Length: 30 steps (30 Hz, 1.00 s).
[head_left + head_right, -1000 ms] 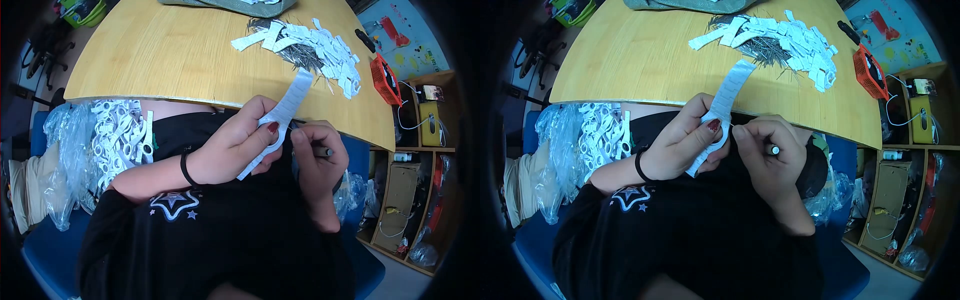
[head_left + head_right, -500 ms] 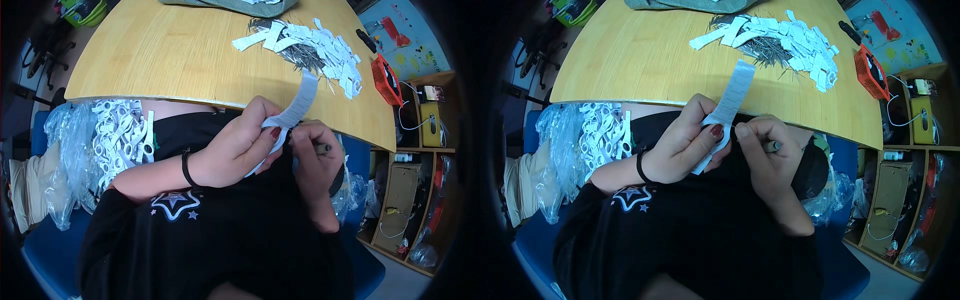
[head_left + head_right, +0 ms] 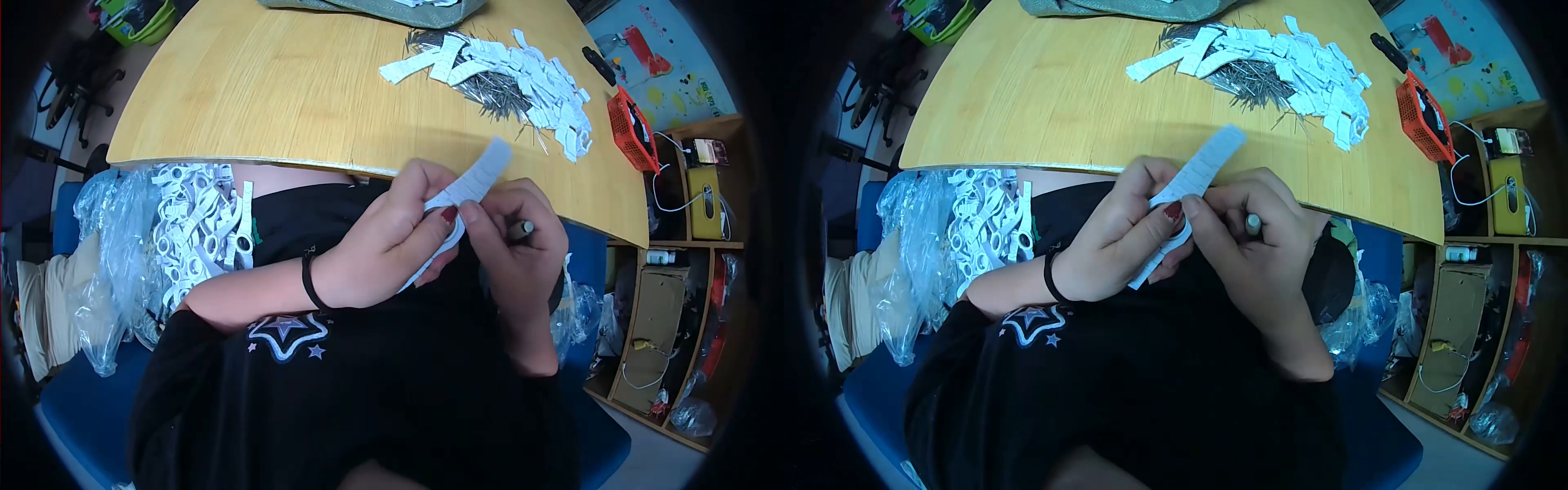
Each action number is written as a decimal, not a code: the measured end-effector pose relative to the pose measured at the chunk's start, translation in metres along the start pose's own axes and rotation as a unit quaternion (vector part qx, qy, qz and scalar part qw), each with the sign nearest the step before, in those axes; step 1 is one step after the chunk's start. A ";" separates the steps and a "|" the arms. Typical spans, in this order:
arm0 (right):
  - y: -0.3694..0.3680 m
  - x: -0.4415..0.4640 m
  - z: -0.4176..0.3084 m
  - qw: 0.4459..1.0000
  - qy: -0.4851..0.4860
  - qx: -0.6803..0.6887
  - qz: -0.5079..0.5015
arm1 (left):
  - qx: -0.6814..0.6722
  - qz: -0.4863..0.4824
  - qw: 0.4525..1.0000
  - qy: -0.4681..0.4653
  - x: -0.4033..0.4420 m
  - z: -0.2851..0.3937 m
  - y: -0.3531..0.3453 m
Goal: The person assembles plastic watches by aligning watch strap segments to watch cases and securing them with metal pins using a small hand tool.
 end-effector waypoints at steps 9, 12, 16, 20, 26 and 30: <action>0.025 0.007 0.033 0.968 -0.226 0.089 0.064 | -0.055 -0.005 0.998 0.021 0.001 0.003 0.001; 0.026 0.012 0.034 0.976 -0.215 0.007 0.046 | -0.034 -0.001 0.999 0.008 0.001 0.005 0.001; 0.026 0.021 0.010 0.993 -0.095 -0.069 0.023 | 0.105 0.038 0.992 -0.063 -0.002 0.015 0.006; 0.014 0.014 -0.003 0.986 -0.144 0.027 -0.079 | 0.263 0.051 0.949 -0.169 -0.007 0.026 0.002; 0.005 0.015 -0.016 0.991 -0.067 -0.021 -0.110 | 0.399 0.046 0.873 -0.276 -0.012 0.036 -0.007; 0.003 0.014 -0.025 0.993 -0.013 -0.074 -0.093 | 0.411 0.052 0.862 -0.293 -0.013 0.035 -0.009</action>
Point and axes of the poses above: each hand's wrist, its own x-axis towards the middle knuckle, its own y-axis out of the back of the hand, z = x × y, the point moved 8 cm from there along x, towards the middle knuckle, and after that the axes turned 3 degrees about x, right-handed, at the moved point
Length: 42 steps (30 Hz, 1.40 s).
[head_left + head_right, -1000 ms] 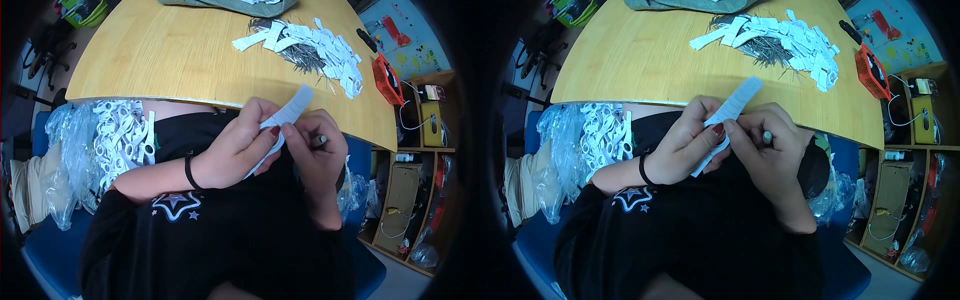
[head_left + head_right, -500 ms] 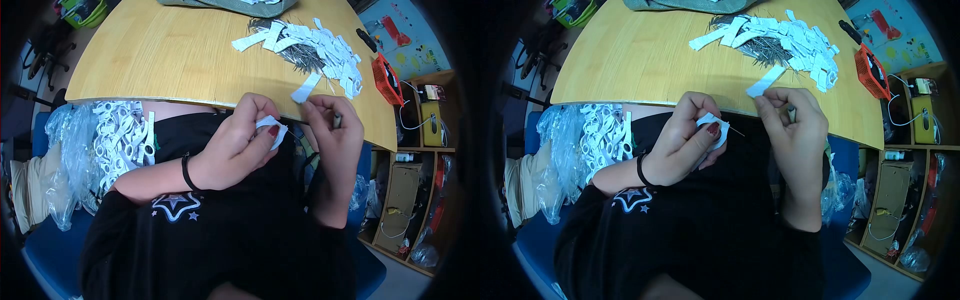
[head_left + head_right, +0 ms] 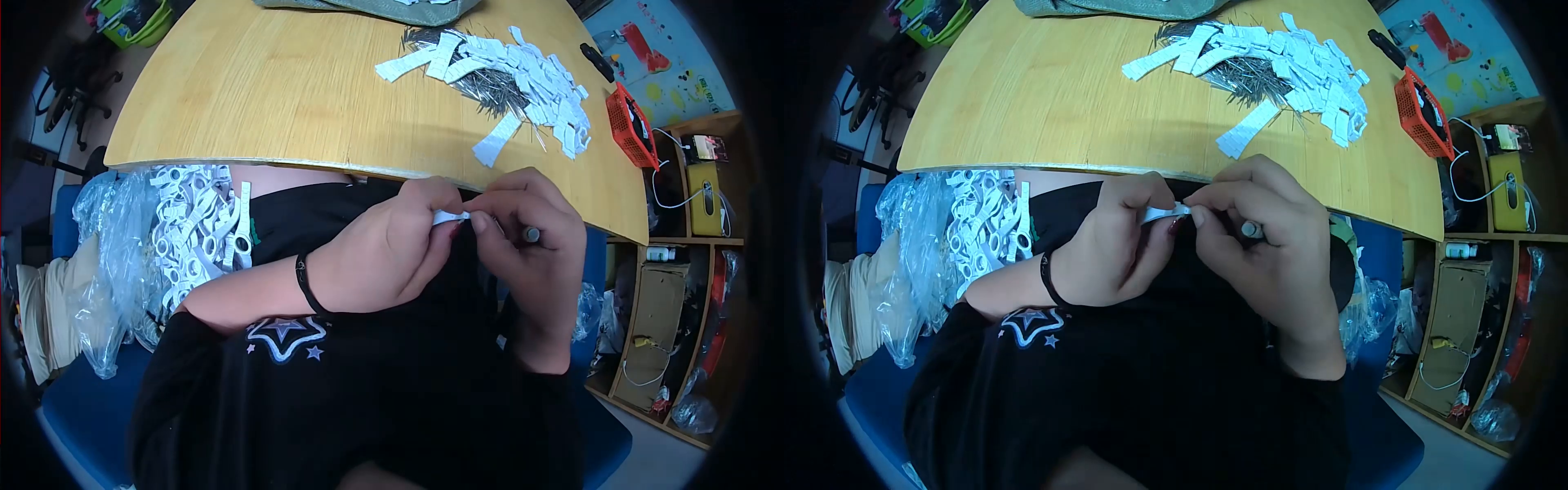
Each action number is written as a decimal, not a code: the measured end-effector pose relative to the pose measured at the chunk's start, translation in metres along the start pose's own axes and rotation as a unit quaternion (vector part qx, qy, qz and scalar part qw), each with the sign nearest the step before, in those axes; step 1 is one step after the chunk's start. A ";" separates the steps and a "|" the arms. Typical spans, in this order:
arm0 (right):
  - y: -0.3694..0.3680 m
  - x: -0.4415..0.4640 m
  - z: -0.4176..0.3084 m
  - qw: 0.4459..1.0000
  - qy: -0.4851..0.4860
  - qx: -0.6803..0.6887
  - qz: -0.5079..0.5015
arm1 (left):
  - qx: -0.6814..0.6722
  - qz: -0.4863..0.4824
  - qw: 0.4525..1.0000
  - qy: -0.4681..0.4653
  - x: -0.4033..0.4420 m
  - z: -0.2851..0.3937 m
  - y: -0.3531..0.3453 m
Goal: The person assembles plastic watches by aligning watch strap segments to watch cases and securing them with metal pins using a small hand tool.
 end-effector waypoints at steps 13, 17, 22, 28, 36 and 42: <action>0.006 0.011 -0.016 0.977 0.133 -0.168 -0.009 | -0.121 -0.022 0.988 0.098 -0.002 -0.010 0.000; 0.019 0.017 -0.018 0.993 0.066 -0.094 -0.020 | -0.225 -0.012 0.957 0.182 -0.004 -0.021 -0.006; 0.008 0.010 -0.008 0.999 -0.003 0.001 -0.045 | -0.194 -0.010 0.967 0.164 -0.001 -0.016 -0.001; 0.002 0.005 0.003 0.997 -0.001 0.067 -0.026 | -0.151 -0.008 0.982 0.110 0.000 -0.013 0.001; 0.001 0.007 -0.009 0.997 0.038 -0.016 -0.067 | -0.138 -0.020 0.983 0.116 0.000 -0.013 0.000; -0.010 0.006 -0.024 0.974 0.185 -0.107 -0.070 | -0.140 -0.031 0.983 0.117 0.001 -0.012 -0.001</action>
Point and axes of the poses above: each hand's wrist, its own x-axis towards the middle knuckle, its own y-axis out of the back of the hand, z = x × y, the point moved 8 cm from there along x, towards the middle knuckle, and after that the axes turned 3 degrees about x, right-handed, at the moved point
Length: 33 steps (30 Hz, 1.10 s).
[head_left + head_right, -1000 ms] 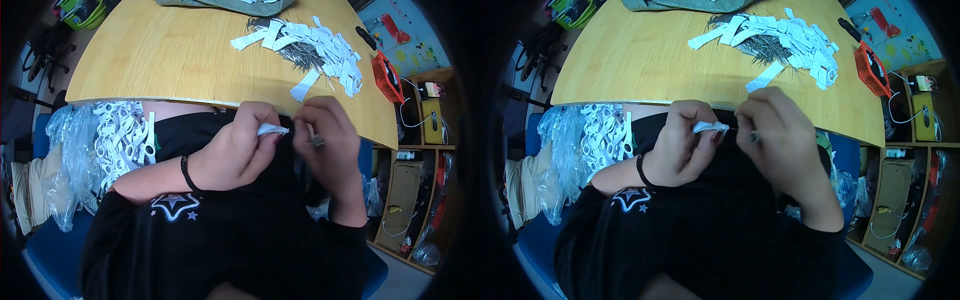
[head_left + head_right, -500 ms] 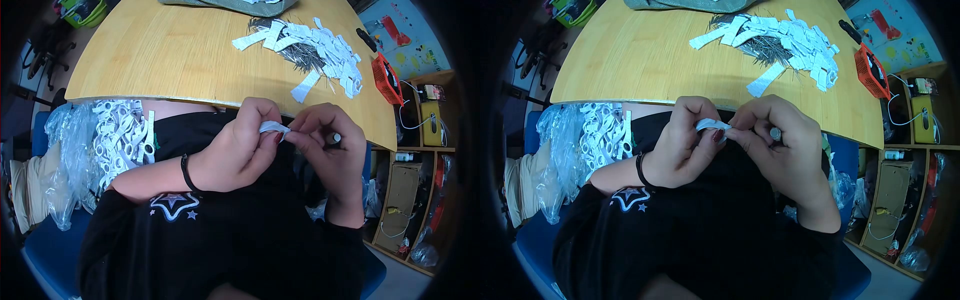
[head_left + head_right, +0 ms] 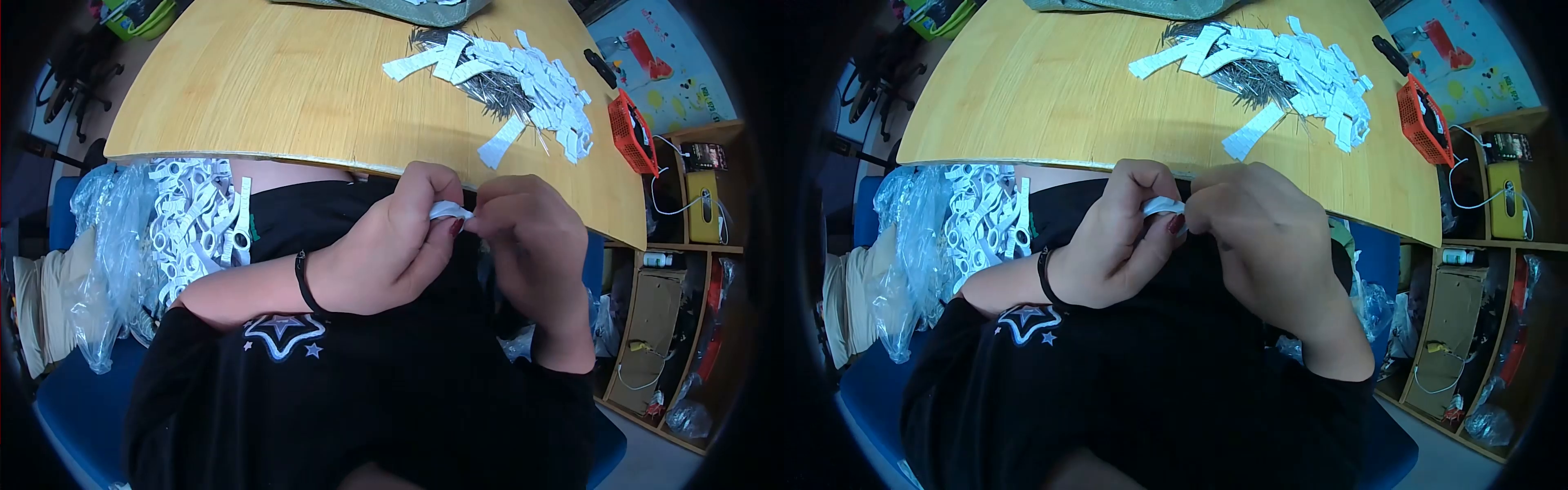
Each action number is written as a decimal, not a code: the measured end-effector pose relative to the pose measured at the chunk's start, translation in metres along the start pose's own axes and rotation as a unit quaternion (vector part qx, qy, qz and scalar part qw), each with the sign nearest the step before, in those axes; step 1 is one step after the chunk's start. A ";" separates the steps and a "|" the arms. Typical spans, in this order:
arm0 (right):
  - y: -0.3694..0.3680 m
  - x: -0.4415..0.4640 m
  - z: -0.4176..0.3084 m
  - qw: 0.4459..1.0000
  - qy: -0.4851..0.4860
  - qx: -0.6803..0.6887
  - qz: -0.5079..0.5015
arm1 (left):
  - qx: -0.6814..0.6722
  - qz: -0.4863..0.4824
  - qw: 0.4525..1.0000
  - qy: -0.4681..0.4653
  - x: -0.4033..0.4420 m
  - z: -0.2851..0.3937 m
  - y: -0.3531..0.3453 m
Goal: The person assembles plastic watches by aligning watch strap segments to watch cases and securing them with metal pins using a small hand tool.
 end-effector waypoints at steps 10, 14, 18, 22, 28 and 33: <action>-0.010 0.001 -0.003 0.997 0.019 -0.059 -0.052 | 0.000 0.014 1.000 0.017 -0.001 -0.005 0.000; 0.002 0.002 0.004 0.999 -0.029 0.021 0.016 | -0.114 0.031 0.990 0.079 -0.001 -0.007 0.001; 0.008 0.004 0.004 0.997 -0.051 0.044 0.047 | -0.126 0.035 0.987 0.095 -0.003 -0.009 0.002; 0.004 0.003 0.003 0.997 -0.011 0.054 0.045 | -0.130 0.033 0.985 0.106 -0.003 -0.012 0.001; 0.010 -0.003 0.010 0.992 -0.088 0.064 0.062 | -0.182 0.021 0.976 0.116 -0.005 -0.015 -0.001; 0.033 -0.029 0.045 0.963 -0.212 0.049 0.157 | -0.368 0.058 0.910 0.180 -0.005 -0.024 -0.003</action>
Point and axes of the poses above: each hand's wrist, its own x-axis towards the middle knuckle, its own y-axis out of the back of the hand, z = x × y, the point moved 8 cm from there along x, towards the middle knuckle, and after that the axes turned 3 degrees about x, right-handed, at the moved point
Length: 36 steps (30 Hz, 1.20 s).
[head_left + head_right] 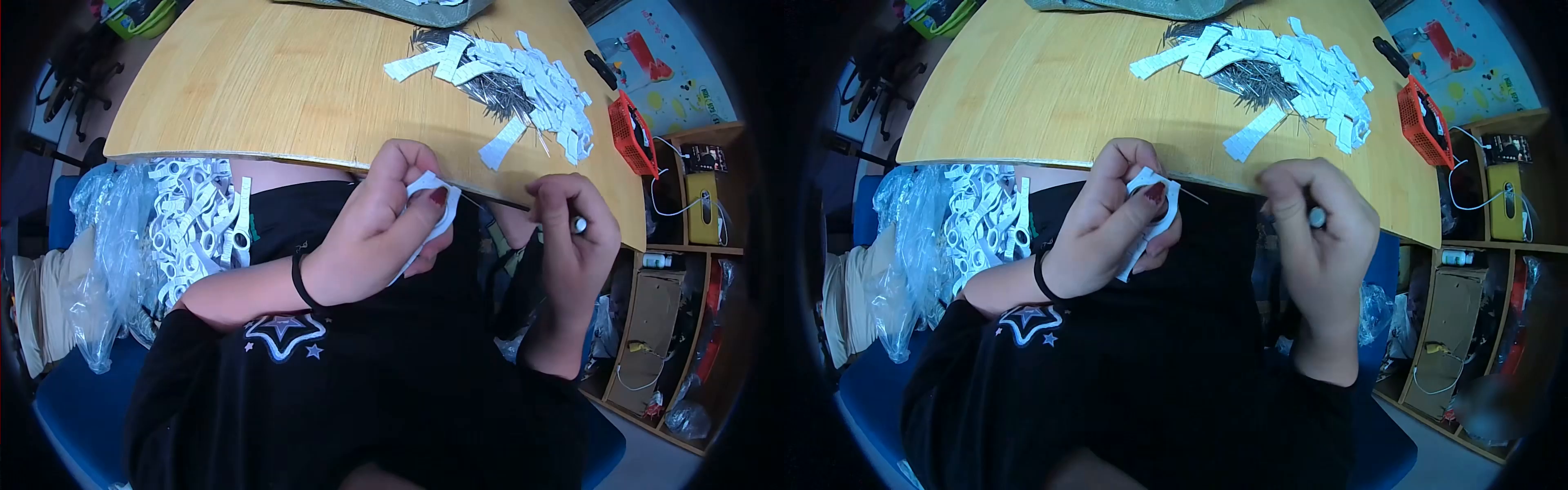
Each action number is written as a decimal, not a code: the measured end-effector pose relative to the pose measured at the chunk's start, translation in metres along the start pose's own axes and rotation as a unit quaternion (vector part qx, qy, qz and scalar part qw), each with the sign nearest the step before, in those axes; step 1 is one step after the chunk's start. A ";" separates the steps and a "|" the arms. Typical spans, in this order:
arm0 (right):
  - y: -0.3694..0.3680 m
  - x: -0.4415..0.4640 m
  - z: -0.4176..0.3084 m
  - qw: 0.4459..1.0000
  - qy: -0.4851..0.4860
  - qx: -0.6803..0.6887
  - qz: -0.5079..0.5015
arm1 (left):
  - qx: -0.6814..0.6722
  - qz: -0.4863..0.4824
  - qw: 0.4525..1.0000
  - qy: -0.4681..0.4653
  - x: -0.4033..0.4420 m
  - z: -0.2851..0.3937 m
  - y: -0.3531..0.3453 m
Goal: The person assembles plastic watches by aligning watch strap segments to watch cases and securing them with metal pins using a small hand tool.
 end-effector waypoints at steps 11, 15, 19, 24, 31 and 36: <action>-0.029 -0.001 0.000 0.972 0.107 -0.189 -0.087 | 0.037 -0.033 0.997 0.054 0.000 -0.011 0.000; -0.011 -0.005 -0.013 0.974 0.149 -0.171 0.003 | 0.088 -0.084 0.988 0.094 0.000 -0.018 -0.007; -0.013 -0.013 -0.035 0.962 0.233 -0.143 0.004 | 0.090 -0.105 0.986 0.094 0.004 -0.017 -0.013; -0.028 -0.016 -0.029 0.986 0.148 -0.046 -0.066 | 0.073 -0.051 0.991 0.097 0.003 -0.011 -0.009; -0.035 -0.017 0.006 0.989 -0.017 0.128 -0.078 | 0.131 -0.053 0.989 0.047 0.000 -0.004 -0.009; -0.034 -0.017 -0.003 0.989 0.024 0.143 -0.016 | 0.117 -0.035 0.992 0.009 0.000 -0.006 -0.010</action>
Point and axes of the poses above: each hand's wrist, its own x-axis towards the middle knuckle, its own y-axis out of the back of the hand, z = x × y, the point moved 8 cm from there along x, towards the middle knuckle, and after that the axes turned 3 degrees about x, right-handed, at the moved point
